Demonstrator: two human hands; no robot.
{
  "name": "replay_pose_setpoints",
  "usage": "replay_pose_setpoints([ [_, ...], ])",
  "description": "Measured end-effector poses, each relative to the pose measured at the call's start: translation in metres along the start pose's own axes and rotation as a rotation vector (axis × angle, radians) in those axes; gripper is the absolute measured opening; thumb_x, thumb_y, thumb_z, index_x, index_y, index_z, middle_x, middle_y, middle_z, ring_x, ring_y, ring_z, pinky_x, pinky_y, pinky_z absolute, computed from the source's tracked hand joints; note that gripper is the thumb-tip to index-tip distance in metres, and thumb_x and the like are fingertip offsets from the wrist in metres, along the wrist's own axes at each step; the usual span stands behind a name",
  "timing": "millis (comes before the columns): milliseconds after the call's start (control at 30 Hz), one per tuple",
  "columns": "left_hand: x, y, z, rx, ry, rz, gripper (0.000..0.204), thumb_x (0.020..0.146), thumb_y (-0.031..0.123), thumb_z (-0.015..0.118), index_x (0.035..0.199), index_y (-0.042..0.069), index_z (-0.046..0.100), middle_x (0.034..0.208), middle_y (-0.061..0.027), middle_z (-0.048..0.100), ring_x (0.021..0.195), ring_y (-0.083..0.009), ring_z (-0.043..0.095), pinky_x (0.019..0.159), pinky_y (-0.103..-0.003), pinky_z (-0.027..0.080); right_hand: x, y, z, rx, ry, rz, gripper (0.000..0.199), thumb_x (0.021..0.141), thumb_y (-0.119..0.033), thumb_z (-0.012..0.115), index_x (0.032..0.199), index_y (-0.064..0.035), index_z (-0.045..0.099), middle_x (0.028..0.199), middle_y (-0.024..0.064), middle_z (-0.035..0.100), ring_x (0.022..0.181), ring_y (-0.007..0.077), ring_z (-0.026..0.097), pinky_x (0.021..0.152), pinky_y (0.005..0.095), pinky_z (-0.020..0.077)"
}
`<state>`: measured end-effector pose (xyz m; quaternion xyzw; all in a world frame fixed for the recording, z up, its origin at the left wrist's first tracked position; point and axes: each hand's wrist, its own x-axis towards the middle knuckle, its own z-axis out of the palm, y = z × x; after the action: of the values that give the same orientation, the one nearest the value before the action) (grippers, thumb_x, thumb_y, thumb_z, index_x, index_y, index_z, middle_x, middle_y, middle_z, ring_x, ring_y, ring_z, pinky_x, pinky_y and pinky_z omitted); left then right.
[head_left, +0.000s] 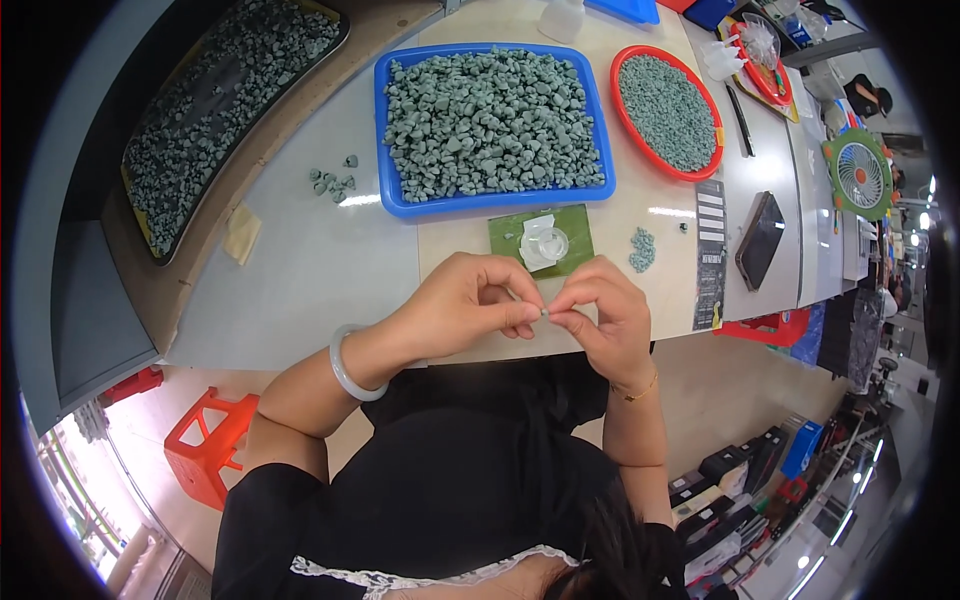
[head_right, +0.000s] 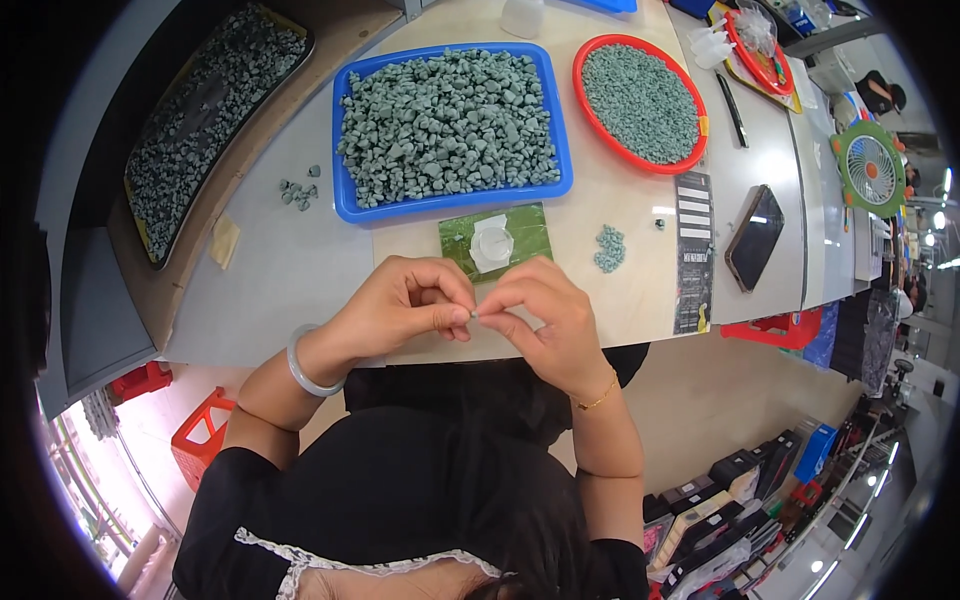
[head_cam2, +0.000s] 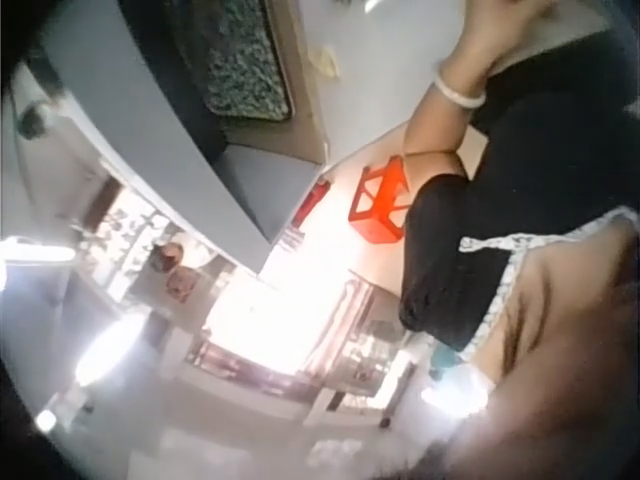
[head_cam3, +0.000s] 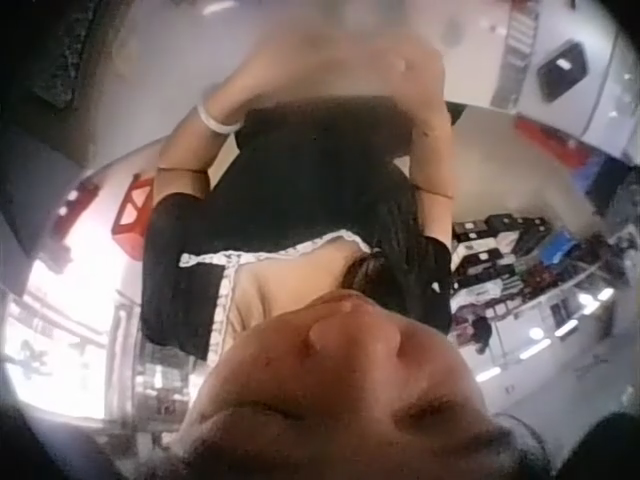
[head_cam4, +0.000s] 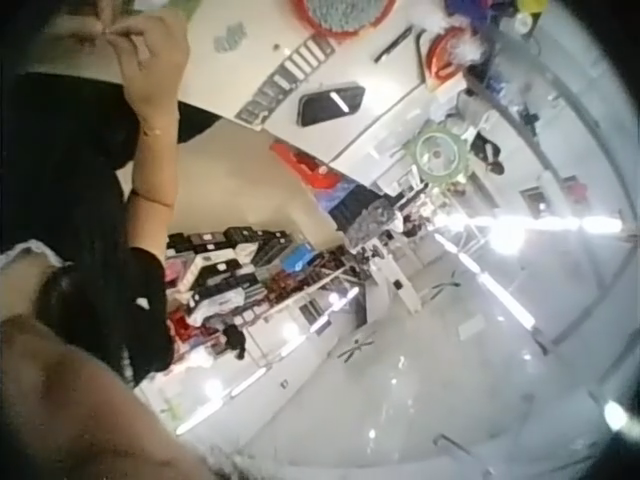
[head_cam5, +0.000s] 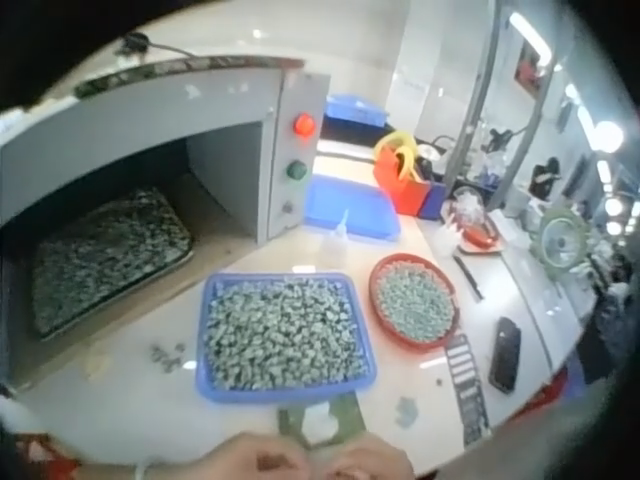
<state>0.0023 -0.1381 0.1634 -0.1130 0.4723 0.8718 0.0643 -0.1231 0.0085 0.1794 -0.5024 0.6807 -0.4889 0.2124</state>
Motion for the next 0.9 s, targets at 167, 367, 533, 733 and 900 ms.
replay_pose_setpoints([
  [167,0.000,-0.001,-0.012,-0.064,0.189,0.102,0.008,0.079,0.003,0.060,0.085,-0.002,0.058,0.089,-0.0075,0.055,0.077,-0.0155,0.060,0.067,-0.024,0.049,0.016,0.012,-0.005,-0.354,0.177,-0.031,0.011,0.064,0.001,0.065,0.073,-0.0021,0.059,0.073,0.0052,0.054,0.068,0.0187,0.050,0.062,0.0276,0.0402],
  [367,-0.001,0.001,-0.015,-0.177,0.279,0.154,0.017,0.078,0.002,0.061,0.093,-0.004,0.057,0.096,-0.0104,0.058,0.089,-0.0179,0.060,0.077,-0.025,0.047,0.025,0.010,-0.002,-0.544,0.097,-0.108,0.010,0.065,0.001,0.064,0.073,-0.0029,0.059,0.073,0.0061,0.053,0.072,0.0219,0.049,0.063,0.0306,0.0407],
  [533,-0.001,0.001,-0.016,-0.229,0.316,0.189,0.020,0.077,0.005,0.062,0.096,0.001,0.056,0.096,-0.0076,0.057,0.089,-0.0193,0.060,0.076,-0.026,0.048,0.028,0.008,0.001,-0.607,0.062,-0.118,0.011,0.064,0.000,0.065,0.073,-0.0035,0.059,0.074,0.0057,0.054,0.073,0.0222,0.049,0.064,0.0311,0.0407],
  [733,-0.001,-0.004,-0.019,-0.243,0.314,0.204,0.021,0.077,0.004,0.063,0.096,0.002,0.056,0.094,-0.0073,0.058,0.089,-0.0191,0.060,0.078,-0.027,0.047,0.029,0.009,0.004,-0.601,0.059,-0.126,0.011,0.064,0.000,0.065,0.073,-0.0038,0.059,0.073,0.0054,0.053,0.073,0.0219,0.049,0.064,0.0304,0.0407],
  [900,0.000,-0.004,-0.016,-0.244,0.271,0.217,0.020,0.076,0.001,0.063,0.094,0.001,0.056,0.093,-0.0080,0.058,0.088,-0.0182,0.060,0.079,-0.027,0.047,0.021,0.006,0.005,-0.354,0.149,-0.036,0.011,0.066,0.000,0.066,0.074,-0.0018,0.059,0.075,0.0052,0.053,0.073,0.0187,0.048,0.066,0.0275,0.0393],
])
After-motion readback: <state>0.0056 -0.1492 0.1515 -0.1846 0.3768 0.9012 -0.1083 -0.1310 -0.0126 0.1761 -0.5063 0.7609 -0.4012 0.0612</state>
